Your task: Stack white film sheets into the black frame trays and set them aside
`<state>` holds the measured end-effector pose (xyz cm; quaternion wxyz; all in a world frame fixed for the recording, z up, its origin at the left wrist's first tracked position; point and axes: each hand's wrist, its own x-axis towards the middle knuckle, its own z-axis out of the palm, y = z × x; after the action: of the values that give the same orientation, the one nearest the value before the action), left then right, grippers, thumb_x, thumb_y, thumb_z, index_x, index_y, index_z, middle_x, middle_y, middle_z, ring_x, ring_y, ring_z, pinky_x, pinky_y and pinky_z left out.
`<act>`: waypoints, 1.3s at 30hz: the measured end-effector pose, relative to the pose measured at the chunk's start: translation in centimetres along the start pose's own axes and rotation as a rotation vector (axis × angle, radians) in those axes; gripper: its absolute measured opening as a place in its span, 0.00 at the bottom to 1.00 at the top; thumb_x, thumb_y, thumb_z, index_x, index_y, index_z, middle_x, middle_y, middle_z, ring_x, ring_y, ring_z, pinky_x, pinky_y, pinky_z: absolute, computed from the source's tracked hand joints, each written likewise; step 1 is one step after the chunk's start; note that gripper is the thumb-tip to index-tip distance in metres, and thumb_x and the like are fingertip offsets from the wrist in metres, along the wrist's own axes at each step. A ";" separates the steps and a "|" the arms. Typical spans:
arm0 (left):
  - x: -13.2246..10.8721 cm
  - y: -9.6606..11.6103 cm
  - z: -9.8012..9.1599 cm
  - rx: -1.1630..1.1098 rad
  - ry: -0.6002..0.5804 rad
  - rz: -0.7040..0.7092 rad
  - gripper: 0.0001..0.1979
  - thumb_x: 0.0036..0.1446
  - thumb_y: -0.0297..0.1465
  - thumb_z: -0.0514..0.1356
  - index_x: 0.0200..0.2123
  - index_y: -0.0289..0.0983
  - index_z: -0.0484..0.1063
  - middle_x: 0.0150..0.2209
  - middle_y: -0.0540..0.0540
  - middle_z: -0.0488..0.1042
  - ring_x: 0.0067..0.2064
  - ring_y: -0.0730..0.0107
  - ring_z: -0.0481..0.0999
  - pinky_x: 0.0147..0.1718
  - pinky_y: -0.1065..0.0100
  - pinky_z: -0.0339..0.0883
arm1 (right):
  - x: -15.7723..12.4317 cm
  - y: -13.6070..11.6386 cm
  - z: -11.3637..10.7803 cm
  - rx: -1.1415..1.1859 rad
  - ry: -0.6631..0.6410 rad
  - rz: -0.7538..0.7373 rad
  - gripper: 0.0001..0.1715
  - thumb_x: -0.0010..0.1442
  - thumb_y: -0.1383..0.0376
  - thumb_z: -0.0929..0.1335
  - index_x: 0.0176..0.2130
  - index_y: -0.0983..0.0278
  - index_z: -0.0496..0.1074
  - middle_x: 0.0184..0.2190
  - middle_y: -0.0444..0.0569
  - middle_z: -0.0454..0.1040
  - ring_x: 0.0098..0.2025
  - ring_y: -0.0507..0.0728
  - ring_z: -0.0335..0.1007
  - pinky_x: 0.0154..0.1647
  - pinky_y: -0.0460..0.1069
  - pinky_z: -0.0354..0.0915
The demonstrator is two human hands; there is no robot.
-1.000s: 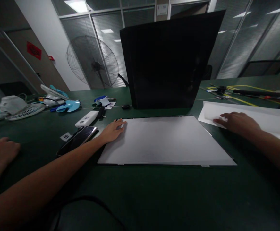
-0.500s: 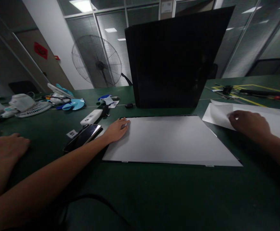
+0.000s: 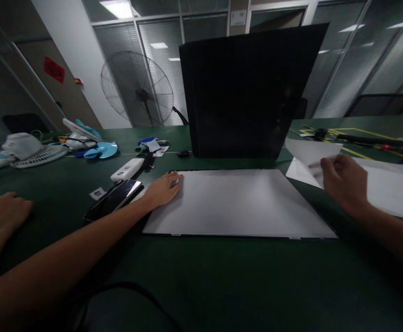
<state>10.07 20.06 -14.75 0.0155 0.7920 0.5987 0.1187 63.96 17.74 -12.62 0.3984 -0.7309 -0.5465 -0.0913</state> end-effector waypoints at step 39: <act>-0.1 0.5 -0.4 -0.021 -0.006 -0.015 0.32 0.72 0.50 0.50 0.69 0.38 0.70 0.73 0.39 0.63 0.73 0.49 0.63 0.72 0.52 0.54 | -5.9 -5.2 -1.3 0.049 -0.635 -0.858 0.35 0.69 0.45 0.65 0.69 0.51 0.69 0.68 0.51 0.69 0.69 0.72 0.65 0.67 0.75 0.64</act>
<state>10.42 19.82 -14.30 0.0265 0.7874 0.6035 0.1225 57.52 12.97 -12.60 0.1571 -0.4239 -0.8920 -0.0078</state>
